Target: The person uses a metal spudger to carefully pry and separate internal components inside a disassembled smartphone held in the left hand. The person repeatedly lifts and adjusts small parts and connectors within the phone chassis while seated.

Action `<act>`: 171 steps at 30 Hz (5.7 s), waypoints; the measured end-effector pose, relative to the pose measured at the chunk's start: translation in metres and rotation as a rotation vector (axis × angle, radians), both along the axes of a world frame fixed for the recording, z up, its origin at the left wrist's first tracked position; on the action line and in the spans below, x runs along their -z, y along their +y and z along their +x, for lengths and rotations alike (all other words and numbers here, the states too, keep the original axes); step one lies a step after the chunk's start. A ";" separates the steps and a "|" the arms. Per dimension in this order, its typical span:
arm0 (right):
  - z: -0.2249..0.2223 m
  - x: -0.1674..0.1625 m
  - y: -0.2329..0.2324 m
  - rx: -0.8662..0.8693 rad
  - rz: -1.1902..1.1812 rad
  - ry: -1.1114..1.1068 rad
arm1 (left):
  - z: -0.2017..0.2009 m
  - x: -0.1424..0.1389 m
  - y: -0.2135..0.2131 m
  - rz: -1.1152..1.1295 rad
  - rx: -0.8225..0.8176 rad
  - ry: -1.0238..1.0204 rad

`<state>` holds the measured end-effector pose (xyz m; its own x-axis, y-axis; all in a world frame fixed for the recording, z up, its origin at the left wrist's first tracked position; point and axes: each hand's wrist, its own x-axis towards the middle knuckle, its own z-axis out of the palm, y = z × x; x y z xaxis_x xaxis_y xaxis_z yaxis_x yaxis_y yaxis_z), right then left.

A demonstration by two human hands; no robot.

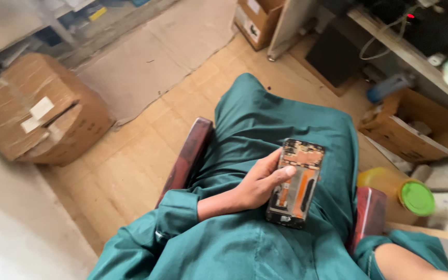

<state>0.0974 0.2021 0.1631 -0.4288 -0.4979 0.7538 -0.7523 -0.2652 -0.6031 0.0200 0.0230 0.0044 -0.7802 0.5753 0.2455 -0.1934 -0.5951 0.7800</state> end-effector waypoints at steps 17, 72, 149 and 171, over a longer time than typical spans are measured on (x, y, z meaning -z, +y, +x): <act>-0.004 0.017 0.009 0.122 -0.074 -0.102 | -0.001 -0.003 -0.003 -0.053 0.005 -0.025; -0.037 0.096 0.011 0.773 0.307 0.065 | 0.000 0.001 -0.003 -0.053 0.158 -0.051; -0.041 0.113 0.016 0.702 0.315 0.009 | 0.002 0.007 -0.001 -0.144 0.129 -0.021; -0.043 0.116 0.014 0.706 0.228 -0.010 | 0.003 0.007 0.000 -0.080 0.171 -0.070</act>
